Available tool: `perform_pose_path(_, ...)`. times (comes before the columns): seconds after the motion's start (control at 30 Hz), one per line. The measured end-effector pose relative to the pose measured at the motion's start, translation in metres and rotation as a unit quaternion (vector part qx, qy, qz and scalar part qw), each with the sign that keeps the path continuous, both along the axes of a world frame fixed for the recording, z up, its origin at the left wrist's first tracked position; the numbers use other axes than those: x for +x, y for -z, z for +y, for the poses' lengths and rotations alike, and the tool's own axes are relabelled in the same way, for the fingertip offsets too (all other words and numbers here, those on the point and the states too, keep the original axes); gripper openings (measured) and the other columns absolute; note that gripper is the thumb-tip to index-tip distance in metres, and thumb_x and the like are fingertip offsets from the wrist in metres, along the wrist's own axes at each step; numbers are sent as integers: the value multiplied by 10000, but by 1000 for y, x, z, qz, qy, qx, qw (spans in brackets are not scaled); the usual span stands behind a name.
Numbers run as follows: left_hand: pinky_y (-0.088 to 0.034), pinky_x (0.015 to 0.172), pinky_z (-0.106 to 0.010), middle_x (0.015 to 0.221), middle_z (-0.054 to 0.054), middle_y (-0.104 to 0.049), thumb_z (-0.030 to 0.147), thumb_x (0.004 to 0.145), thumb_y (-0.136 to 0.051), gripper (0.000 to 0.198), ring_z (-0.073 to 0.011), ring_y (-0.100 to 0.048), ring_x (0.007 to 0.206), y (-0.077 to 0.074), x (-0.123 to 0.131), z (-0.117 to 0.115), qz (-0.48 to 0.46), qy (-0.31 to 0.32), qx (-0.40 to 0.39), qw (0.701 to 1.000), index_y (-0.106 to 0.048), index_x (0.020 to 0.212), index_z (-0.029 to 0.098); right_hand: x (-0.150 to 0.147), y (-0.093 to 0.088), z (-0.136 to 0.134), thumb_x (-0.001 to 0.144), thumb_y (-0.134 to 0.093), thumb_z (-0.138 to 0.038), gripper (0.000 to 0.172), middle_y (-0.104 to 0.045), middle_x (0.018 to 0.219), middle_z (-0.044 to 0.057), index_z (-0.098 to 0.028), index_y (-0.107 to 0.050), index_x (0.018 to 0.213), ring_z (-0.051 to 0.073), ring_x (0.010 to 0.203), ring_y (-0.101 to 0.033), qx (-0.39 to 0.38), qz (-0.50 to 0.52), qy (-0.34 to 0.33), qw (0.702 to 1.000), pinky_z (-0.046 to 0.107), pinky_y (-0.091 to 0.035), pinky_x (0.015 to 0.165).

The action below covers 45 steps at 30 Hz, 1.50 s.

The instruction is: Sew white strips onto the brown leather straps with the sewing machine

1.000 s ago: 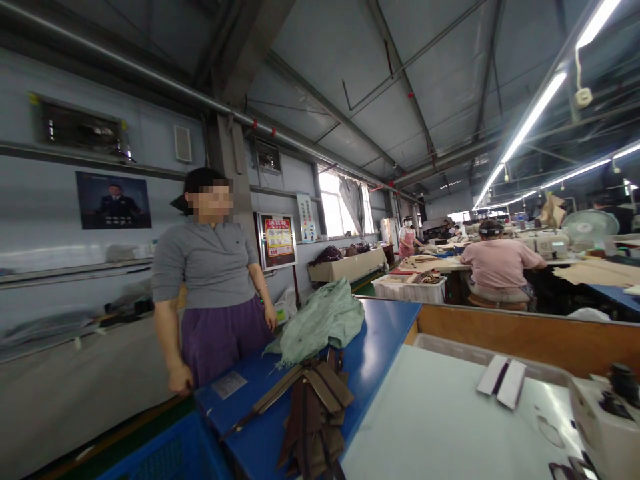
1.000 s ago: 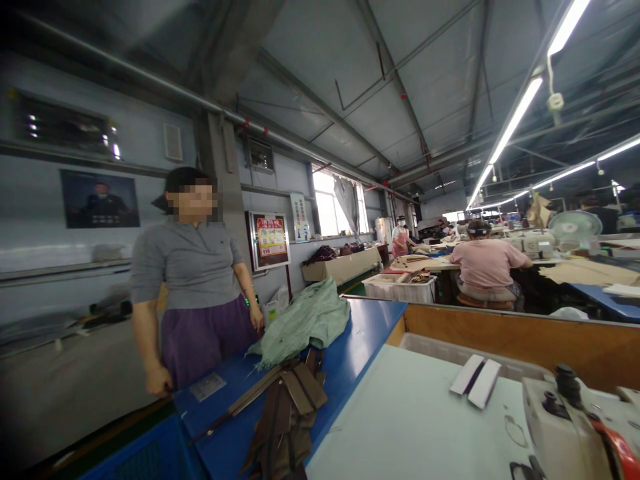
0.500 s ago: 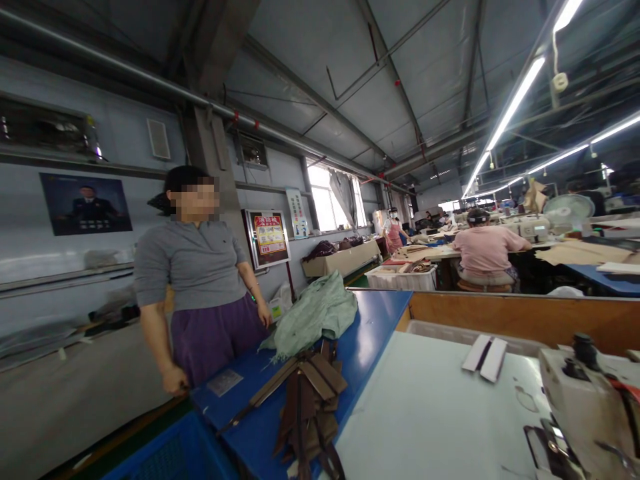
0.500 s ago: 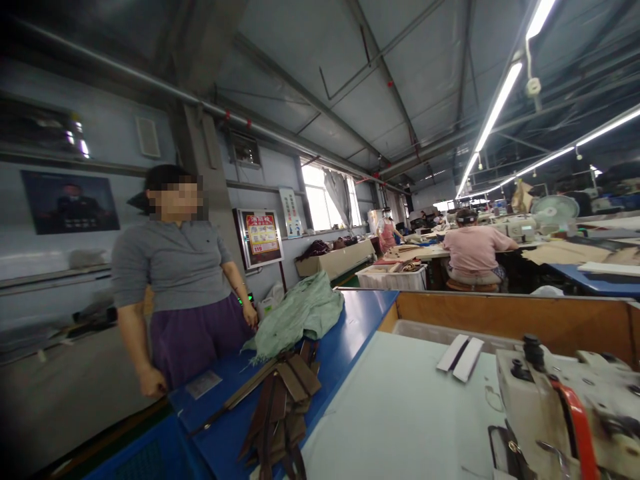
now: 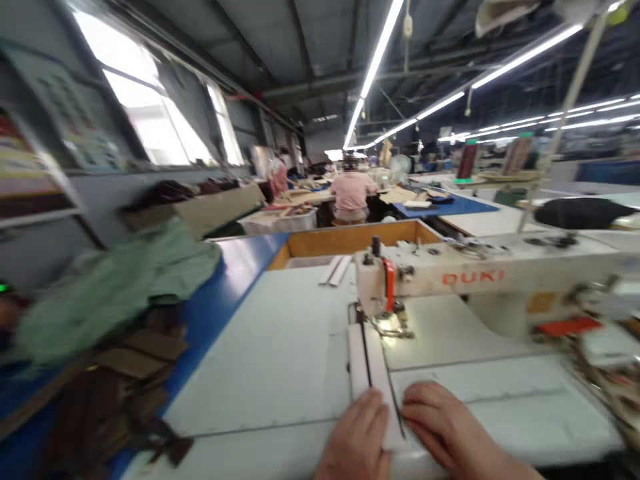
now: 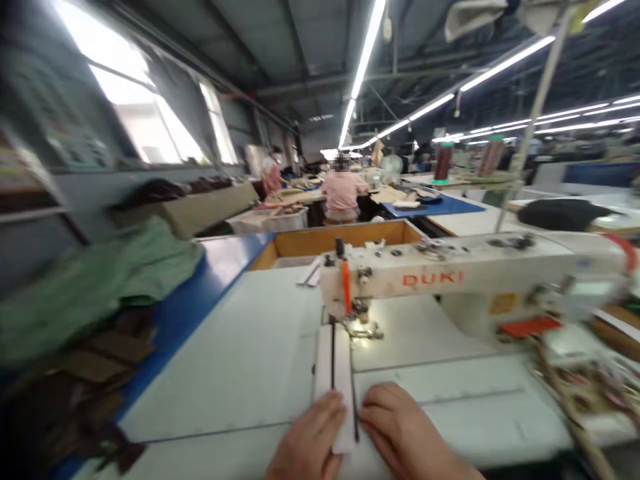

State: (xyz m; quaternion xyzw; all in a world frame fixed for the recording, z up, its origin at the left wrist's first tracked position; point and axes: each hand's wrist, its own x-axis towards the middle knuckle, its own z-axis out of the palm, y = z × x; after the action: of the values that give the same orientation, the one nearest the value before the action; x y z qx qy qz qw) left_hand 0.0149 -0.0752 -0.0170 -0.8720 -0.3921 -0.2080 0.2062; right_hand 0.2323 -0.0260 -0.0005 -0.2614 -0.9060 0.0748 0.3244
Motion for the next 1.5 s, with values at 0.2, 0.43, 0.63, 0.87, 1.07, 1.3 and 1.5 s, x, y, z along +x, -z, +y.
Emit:
perform_pose_path(0.2, -559, 826, -274, 960, -61, -710, 100, 922, -356, 276, -165, -679, 895, 2, 10, 3, -146, 17, 30, 989, -611, 1010, 158, 5, 3, -2, 944, -460, -156, 196, -632, 961, 93, -173, -631, 1039, 205, 977, -560, -81, 19, -49, 995, 358, -487, 879)
perform_pose_path(0.43, -535, 890, -259, 988, -73, -707, 74, 924, -395, 271, -157, -664, 982, -5, 6, 0, -136, 69, 17, 988, -647, 988, 150, 8, 0, -4, 938, -441, -154, 196, -619, 934, 94, -160, -616, 1026, 197, 931, -550, -74, 23, -63, 995, 349, -486, 860)
perform_pose_path(0.63, -542, 890, -276, 1037, -92, -709, 62, 925, -372, 316, -177, -658, 1021, -7, 0, 0, -97, 99, -4, 990, -667, 1009, 140, 10, 1, -4, 929, -433, -150, 211, -612, 952, 107, -140, -606, 1050, 205, 943, -541, -59, 3, -69, 996, 353, -488, 868)
perform_pose_path(0.87, -527, 908, -281, 1022, -98, -716, 26, 896, -378, 329, -179, -650, 1030, -9, 1, 0, -85, 105, 1, 991, -672, 998, 132, 12, 4, -3, 928, -426, -150, 231, -610, 955, 114, -121, -598, 1080, 210, 957, -538, -44, -7, -80, 996, 355, -484, 880)
perform_pose_path(1.07, -524, 912, -300, 1048, -110, -709, 7, 887, -375, 332, -188, -640, 1047, -7, 0, -2, -78, 106, -6, 991, -661, 1014, 118, 12, 4, -1, 918, -436, -143, 230, -614, 967, 121, -107, -605, 1069, 220, 956, -538, -39, -9, -84, 996, 362, -488, 875)
perform_pose_path(1.3, -505, 927, -289, 997, -91, -725, 10, 890, -375, 333, -175, -654, 1010, -12, 1, 1, -86, 119, -8, 989, -669, 1005, 113, 14, 4, -1, 924, -427, -159, 234, -613, 981, 128, -117, -590, 1087, 227, 989, -532, -46, -25, -91, 994, 377, -488, 885)
perform_pose_path(1.5, -509, 920, -282, 1027, -89, -722, 22, 894, -371, 345, -171, -649, 1028, -11, 0, 1, -70, 125, -17, 990, -669, 1035, 125, 14, 3, -1, 924, -430, -156, 233, -617, 967, 127, -103, -600, 1074, 225, 976, -534, -40, -27, -93, 994, 366, -489, 885)
